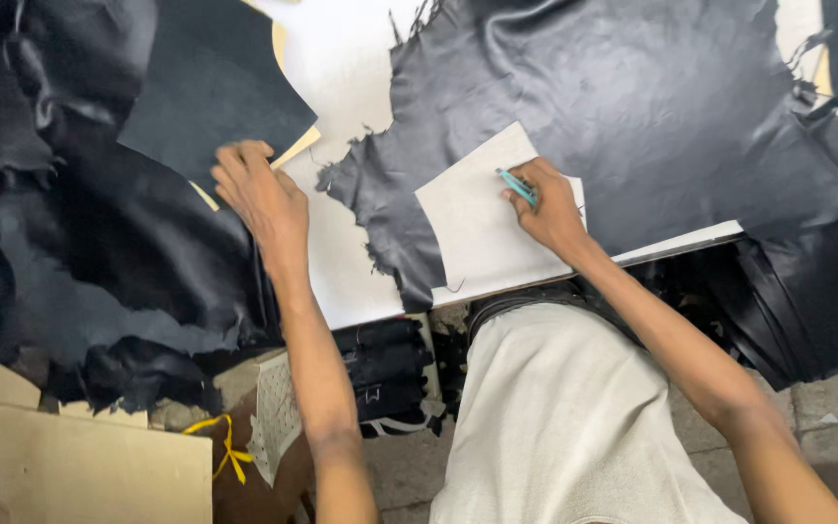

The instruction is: The person places a cardboard pattern on a large sheet of black fabric, traces the outline with a pen, and cuts the fabric along the traced line. The person repeats this process with different pattern pieces, smoothing the fabric and adjusting the pattern before each cut.

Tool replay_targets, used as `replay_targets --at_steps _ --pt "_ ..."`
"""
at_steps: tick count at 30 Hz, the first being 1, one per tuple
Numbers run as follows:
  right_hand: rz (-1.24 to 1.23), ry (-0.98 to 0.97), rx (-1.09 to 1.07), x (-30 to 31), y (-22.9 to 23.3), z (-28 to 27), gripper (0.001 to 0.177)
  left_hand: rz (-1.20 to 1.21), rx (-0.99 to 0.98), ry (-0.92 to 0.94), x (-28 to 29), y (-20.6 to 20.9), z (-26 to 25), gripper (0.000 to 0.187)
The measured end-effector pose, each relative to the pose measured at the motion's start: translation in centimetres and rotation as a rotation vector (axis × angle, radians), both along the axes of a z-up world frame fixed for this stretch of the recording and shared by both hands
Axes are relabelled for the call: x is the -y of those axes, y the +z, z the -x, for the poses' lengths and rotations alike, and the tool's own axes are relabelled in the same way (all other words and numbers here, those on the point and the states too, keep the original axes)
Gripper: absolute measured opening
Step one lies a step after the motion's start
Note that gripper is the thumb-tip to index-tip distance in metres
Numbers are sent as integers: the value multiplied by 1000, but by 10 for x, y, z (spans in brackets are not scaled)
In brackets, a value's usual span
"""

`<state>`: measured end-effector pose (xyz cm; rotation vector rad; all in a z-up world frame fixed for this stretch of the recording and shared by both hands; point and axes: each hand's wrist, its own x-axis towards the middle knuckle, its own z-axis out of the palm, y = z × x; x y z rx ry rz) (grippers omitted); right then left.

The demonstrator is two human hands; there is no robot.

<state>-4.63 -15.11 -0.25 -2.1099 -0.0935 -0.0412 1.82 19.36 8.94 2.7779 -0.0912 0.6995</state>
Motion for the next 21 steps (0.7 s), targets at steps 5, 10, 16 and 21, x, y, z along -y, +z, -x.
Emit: replay_targets --at_steps 5,10,16,21 --pt "98 -289 277 49 7 -80 38 452 -202 -126 63 -47 0 37" --pt "364 -359 483 106 -15 -185 81 467 -456 -28 69 -60 15 25" --pt "352 -243 81 117 -29 -255 97 793 -559 -9 31 -52 46 23" --pt "288 6 -235 70 -13 -263 44 875 -355 143 -10 -49 45 25"
